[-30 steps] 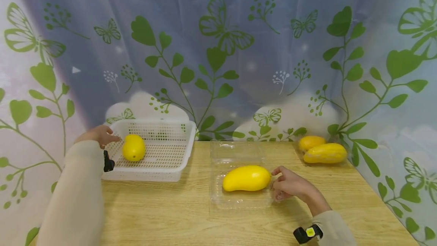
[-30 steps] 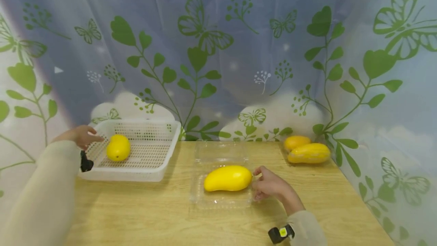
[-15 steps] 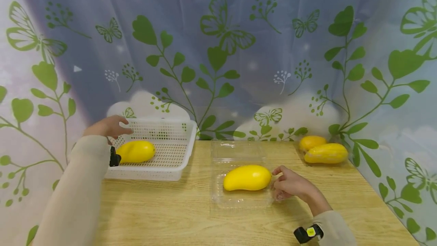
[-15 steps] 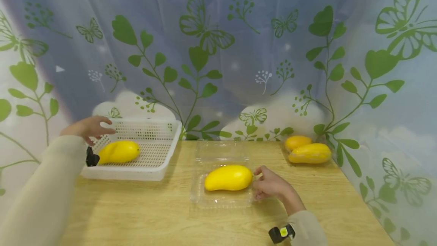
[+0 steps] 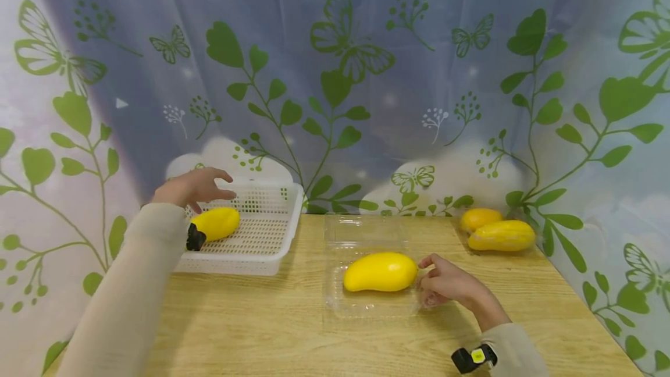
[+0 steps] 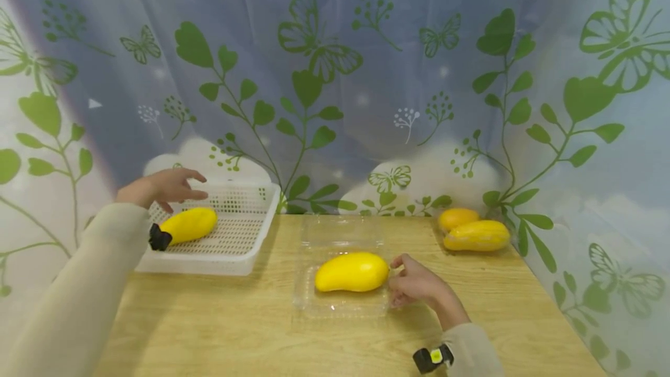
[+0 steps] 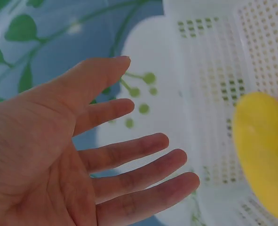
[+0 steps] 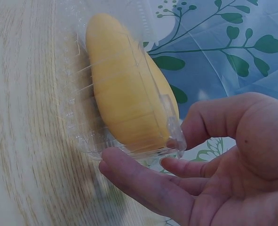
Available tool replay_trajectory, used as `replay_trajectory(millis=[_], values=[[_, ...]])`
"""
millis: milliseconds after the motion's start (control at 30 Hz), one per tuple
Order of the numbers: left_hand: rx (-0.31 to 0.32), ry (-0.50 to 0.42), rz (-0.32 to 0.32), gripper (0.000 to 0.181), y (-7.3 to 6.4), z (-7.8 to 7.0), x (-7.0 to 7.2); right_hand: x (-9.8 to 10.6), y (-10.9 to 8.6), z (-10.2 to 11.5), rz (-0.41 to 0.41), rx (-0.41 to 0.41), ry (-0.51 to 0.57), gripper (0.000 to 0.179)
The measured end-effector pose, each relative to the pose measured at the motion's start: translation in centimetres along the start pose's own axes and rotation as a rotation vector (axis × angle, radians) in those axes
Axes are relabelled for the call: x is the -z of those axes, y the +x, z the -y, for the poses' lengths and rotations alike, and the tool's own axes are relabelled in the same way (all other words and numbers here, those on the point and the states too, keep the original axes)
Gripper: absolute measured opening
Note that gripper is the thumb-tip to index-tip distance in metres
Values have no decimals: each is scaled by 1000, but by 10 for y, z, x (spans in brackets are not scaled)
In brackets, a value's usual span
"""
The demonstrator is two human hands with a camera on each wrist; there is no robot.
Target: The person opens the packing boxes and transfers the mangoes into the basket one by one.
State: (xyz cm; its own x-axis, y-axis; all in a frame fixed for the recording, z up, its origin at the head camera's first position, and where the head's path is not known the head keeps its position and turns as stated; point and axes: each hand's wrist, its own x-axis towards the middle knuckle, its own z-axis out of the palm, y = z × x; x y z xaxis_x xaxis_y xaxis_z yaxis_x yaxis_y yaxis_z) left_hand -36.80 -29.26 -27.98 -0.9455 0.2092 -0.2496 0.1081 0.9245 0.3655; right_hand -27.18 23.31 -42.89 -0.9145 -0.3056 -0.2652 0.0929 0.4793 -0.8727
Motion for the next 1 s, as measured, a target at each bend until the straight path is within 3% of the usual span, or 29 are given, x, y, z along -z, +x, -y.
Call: replay_trajectory(millis=[267, 433, 567, 733, 867, 1000], values=[[-117, 46, -47, 67, -8, -43, -1, -1, -1, 3, -5, -4, 2, 53], [-175, 77, -41, 66, -12, -71, -10, 0, 0, 2, 4, -6, 13, 52], [-230, 89, -33, 64, -9, -91, -21, 0, 1, 1, 12, -22, 23, 51], [-284, 33, -25, 63, -5, -113, -42, 2, 2, 1, 9, -21, 23, 51], [-290, -8, -3, 63, -3, -125, -62, 1, 0, 2, 3, -18, 13, 49], [-328, 16, -17, 61, -2, -135, -75, 1, 1, 2, 10, -27, 12, 50]])
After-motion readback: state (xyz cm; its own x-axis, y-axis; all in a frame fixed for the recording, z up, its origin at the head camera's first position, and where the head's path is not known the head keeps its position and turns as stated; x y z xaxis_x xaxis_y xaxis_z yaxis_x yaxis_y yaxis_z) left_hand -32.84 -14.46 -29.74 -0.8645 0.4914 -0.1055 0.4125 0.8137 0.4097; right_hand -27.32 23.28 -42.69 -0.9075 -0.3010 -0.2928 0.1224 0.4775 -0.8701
